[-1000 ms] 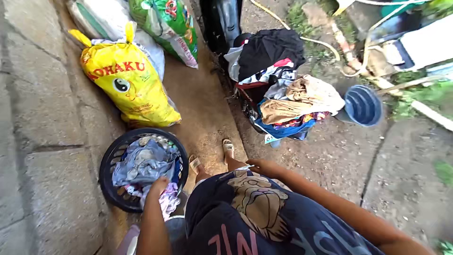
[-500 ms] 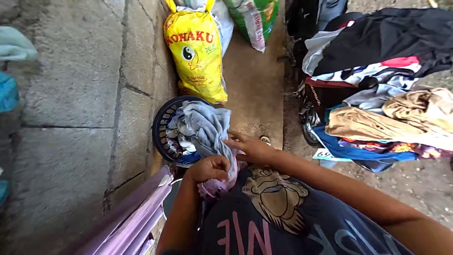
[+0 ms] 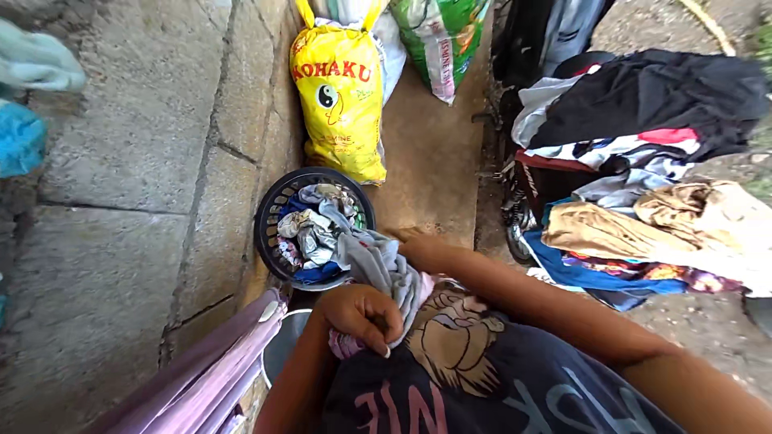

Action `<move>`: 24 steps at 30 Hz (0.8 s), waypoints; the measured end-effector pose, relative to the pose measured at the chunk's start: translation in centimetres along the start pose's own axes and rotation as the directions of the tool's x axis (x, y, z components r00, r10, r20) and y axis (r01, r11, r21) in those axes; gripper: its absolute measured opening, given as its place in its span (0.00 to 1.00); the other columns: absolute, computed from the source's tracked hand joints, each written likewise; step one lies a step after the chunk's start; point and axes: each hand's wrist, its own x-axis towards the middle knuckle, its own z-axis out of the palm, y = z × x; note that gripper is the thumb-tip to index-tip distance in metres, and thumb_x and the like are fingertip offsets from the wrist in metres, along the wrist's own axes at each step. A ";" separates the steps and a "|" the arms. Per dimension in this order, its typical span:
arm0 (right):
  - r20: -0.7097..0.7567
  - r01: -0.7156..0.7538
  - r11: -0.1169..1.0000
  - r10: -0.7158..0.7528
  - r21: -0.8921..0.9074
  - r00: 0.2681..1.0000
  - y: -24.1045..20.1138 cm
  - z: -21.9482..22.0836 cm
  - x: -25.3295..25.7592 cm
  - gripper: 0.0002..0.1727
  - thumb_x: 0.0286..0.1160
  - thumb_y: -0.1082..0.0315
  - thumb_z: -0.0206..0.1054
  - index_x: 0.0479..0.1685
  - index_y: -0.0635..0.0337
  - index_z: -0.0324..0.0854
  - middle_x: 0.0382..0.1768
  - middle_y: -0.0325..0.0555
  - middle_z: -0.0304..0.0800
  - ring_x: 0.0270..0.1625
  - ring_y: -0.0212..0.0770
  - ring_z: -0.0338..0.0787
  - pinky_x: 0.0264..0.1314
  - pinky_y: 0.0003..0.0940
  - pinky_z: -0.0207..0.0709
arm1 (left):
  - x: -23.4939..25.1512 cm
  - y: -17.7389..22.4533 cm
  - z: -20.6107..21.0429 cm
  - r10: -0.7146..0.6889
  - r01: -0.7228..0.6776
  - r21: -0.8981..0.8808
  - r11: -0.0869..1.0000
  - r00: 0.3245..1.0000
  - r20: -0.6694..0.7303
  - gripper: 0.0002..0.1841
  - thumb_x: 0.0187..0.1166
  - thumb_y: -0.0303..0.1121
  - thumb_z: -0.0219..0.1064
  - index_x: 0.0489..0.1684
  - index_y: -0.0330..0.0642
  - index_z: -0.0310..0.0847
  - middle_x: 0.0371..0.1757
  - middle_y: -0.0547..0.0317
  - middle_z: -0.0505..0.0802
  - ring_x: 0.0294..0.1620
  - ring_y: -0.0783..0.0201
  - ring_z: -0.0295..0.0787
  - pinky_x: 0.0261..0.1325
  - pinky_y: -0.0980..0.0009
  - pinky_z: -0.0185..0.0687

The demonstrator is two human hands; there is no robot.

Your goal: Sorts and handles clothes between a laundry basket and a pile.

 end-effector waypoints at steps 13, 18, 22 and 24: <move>-0.711 0.433 0.646 0.253 0.628 0.656 4.0 -1.6 -14.6 0.12 0.78 0.72 0.57 0.47 0.60 0.87 0.43 0.31 0.91 0.47 0.20 0.86 0.56 0.26 0.82 | -2.6 1.5 0.0 0.091 0.230 0.280 0.932 0.600 -0.795 0.05 0.76 0.43 0.70 0.42 0.69 0.91 0.25 0.85 0.89 0.24 0.89 0.81 0.31 0.88 0.78; -0.750 0.311 0.727 0.410 0.612 0.518 5.9 -4.4 -20.0 0.09 0.87 0.66 0.59 0.51 0.55 0.85 0.35 0.32 0.89 0.35 0.23 0.86 0.42 0.26 0.84 | 0.6 1.7 -1.1 0.113 0.288 0.162 0.944 0.178 -0.978 0.15 0.89 0.30 0.44 0.41 0.49 0.79 0.16 0.79 0.79 0.17 0.84 0.74 0.25 0.86 0.75; -0.859 0.502 0.699 0.445 0.510 0.253 6.2 -5.4 -23.9 0.10 0.88 0.60 0.57 0.45 0.37 0.85 0.33 0.19 0.90 0.33 0.18 0.87 0.38 0.20 0.84 | 1.8 -1.8 -1.3 0.008 0.519 0.076 0.851 0.133 -0.991 0.12 0.90 0.31 0.52 0.50 0.35 0.81 0.31 0.68 0.87 0.32 0.79 0.84 0.43 0.79 0.83; -0.856 0.356 0.779 0.474 0.517 0.205 7.0 -6.3 -25.9 0.08 0.91 0.56 0.57 0.43 0.37 0.81 0.30 0.18 0.86 0.30 0.15 0.84 0.35 0.16 0.81 | 1.5 -3.6 -1.0 -0.048 0.585 0.058 0.809 0.164 -0.985 0.12 0.89 0.33 0.57 0.52 0.34 0.83 0.37 0.64 0.89 0.38 0.77 0.85 0.48 0.75 0.83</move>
